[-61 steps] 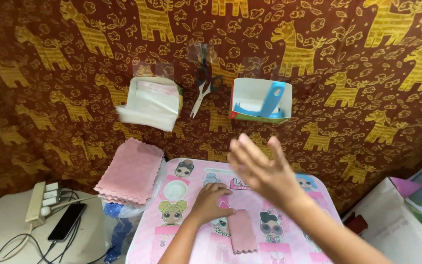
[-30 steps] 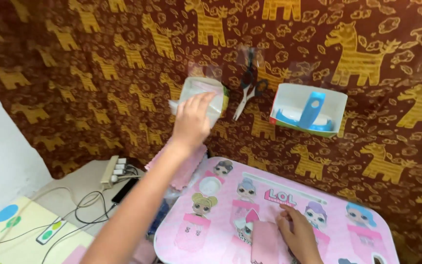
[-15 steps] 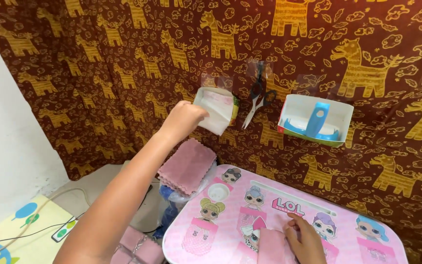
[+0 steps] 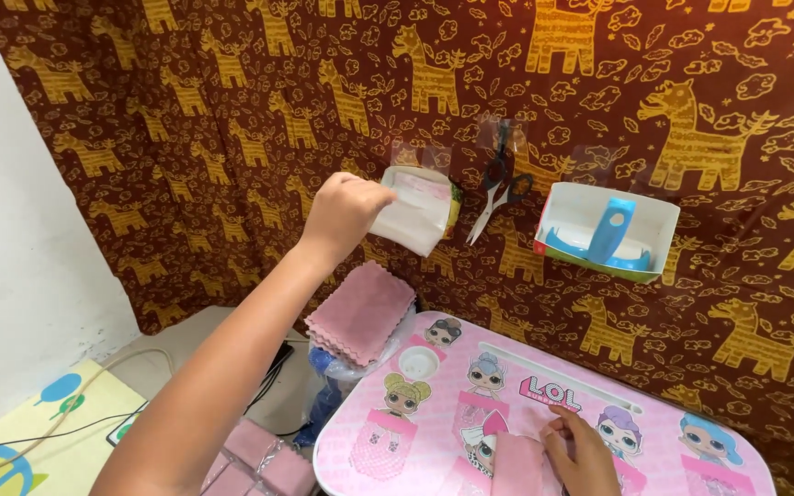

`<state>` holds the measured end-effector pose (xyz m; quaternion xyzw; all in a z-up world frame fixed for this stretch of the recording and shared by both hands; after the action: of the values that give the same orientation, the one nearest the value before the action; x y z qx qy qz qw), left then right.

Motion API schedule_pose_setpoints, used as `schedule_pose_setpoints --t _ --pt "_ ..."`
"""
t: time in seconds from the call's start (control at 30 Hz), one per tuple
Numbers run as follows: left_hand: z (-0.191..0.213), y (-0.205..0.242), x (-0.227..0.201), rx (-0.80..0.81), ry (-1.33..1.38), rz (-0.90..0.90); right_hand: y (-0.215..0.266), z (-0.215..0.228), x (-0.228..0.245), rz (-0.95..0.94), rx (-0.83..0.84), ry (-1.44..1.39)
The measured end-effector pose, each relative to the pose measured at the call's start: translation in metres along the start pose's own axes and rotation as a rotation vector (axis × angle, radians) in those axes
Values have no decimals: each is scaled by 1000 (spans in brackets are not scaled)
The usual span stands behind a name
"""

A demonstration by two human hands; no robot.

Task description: The person uses a lint roller to clean a rectangular piece of pink fabric and a piece of grey fabric on a table, then folds the pink fabric into a small packet.

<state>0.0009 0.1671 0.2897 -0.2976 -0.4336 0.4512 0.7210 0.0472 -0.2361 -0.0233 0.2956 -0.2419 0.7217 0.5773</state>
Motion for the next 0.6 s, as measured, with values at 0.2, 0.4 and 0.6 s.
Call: schedule_pose_setpoints --t 0.2,0.4,0.6 --pt "57 3 -76 -310 -105 -128 23 12 27 -14 -45 -166" --pt "53 37 -162 -326 35 -253 24 5 22 6 42 -708" --pt "26 92 -255 -241 180 -303 31 -4 28 143 478 -1231"
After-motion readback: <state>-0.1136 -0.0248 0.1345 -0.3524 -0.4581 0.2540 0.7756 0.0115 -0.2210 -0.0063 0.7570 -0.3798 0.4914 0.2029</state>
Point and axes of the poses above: each hand's wrist, its own y-axis away from the middle knuckle, its own z-axis out of the back of the hand, x = y × z, the point moved 3 cm from there along -y, towards the middle knuckle
